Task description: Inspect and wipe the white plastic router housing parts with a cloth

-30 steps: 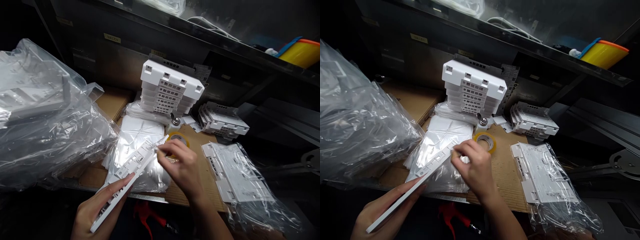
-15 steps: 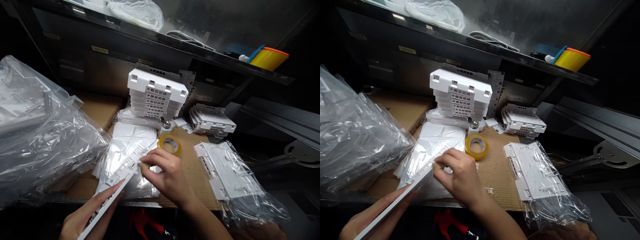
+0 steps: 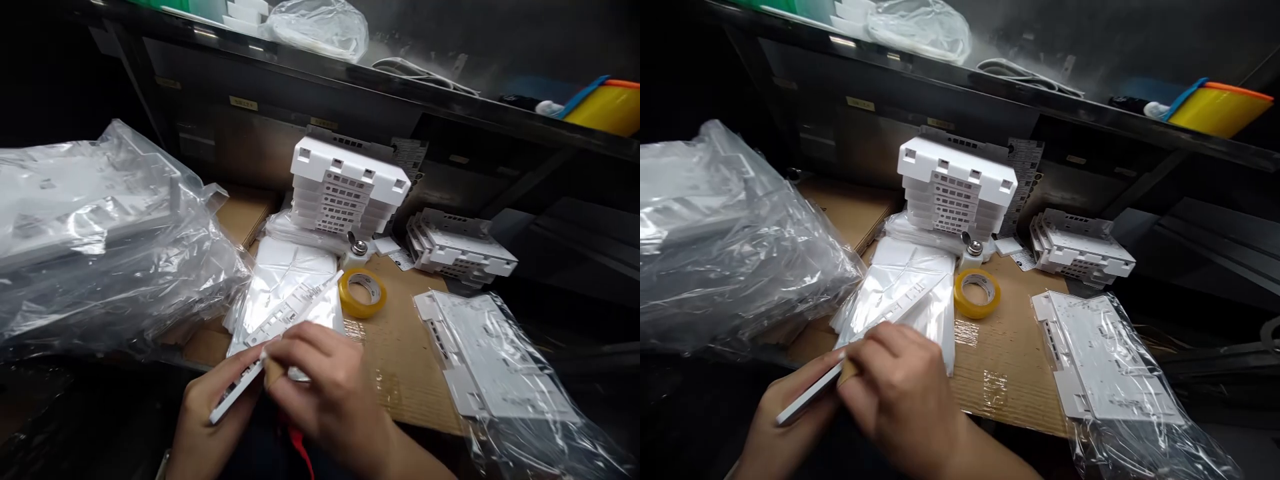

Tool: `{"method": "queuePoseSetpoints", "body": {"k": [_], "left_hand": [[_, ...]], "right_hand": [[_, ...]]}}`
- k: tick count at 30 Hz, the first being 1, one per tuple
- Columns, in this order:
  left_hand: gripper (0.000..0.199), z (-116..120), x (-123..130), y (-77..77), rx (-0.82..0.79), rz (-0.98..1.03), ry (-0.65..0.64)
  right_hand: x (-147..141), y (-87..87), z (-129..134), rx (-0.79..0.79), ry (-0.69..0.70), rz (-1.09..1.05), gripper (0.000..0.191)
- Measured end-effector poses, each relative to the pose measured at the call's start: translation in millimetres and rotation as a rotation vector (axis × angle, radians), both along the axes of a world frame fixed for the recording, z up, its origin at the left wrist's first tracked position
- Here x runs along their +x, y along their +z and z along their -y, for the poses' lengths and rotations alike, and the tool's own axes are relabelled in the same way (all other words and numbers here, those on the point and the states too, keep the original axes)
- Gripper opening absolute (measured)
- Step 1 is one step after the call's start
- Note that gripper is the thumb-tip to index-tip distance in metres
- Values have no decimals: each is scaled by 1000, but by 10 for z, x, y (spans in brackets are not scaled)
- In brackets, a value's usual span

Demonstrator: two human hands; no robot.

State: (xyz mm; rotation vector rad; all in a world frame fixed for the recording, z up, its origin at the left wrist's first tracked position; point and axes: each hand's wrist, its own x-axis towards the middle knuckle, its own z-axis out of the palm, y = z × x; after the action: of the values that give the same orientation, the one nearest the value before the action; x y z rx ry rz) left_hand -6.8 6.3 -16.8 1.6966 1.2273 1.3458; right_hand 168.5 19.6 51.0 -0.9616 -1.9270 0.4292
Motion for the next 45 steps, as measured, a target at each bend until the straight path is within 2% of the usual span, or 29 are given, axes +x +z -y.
{"method": "queuePoseSetpoints", "body": {"k": [3,6,8,11,13,14,15,16,19,21,24,25,26,28,29,31,34,36,37,39,42,45], "left_hand": [[36,6,-13,25,7,2,-13],[35,-4,-43,15,-19,14,-23],[32,-24,-75,-9,-36,8,-44],[28,-73,-133,-38,-39,-5,-54],[24,-113,-168,-30,-67,22,-33],[22,-134,-185,-14,-93,38,-22],[21,-155,-201,11,-118,46,-15],[20,-174,-218,42,-137,50,-17],[21,-229,-269,149,-170,38,-50],[19,-258,-290,201,-192,18,-91],[15,-272,-243,223,-174,17,-140],[26,-265,-197,222,-159,68,-102],[48,-253,-138,220,-156,182,-47],[94,-226,-1,228,-229,524,38],[103,-217,66,242,-295,691,42],[97,-226,168,291,-457,885,-58],[80,-305,233,405,-818,1048,-216],[62,-371,258,487,-1050,1212,-242],[58,-397,280,525,-1115,1276,-229],[57,-421,354,593,-1143,1332,-209],[58,-382,520,681,-1088,1394,-264],[57,-307,645,755,-1073,1459,-302]], "right_hand": [[-176,-24,124,123,80,-14,12],[-64,-50,4,18,63,-22,12],[177,-71,-207,-79,-57,-27,11],[635,-69,-556,-89,-378,0,10],[853,-14,-664,-68,-562,-11,9],[903,27,-657,-88,-585,-56,11],[909,71,-610,-140,-547,-127,14],[876,114,-531,-235,-451,-213,18],[648,190,-219,-598,-62,-446,25],[514,184,-53,-695,46,-518,24],[469,125,72,-623,16,-554,20],[485,101,98,-579,-13,-571,19],[507,77,128,-525,-54,-597,17],[539,26,213,-383,-168,-650,15],[542,-5,271,-318,-233,-664,13],[528,-81,412,-242,-330,-661,12],[512,-200,636,-284,-348,-595,12],[535,-236,743,-350,-316,-537,12],[549,-232,774,-359,-309,-490,12],[548,-179,788,-284,-299,-337,14],[415,-53,719,-77,-225,-106,23],[198,12,634,16,-122,-72,23]]}}
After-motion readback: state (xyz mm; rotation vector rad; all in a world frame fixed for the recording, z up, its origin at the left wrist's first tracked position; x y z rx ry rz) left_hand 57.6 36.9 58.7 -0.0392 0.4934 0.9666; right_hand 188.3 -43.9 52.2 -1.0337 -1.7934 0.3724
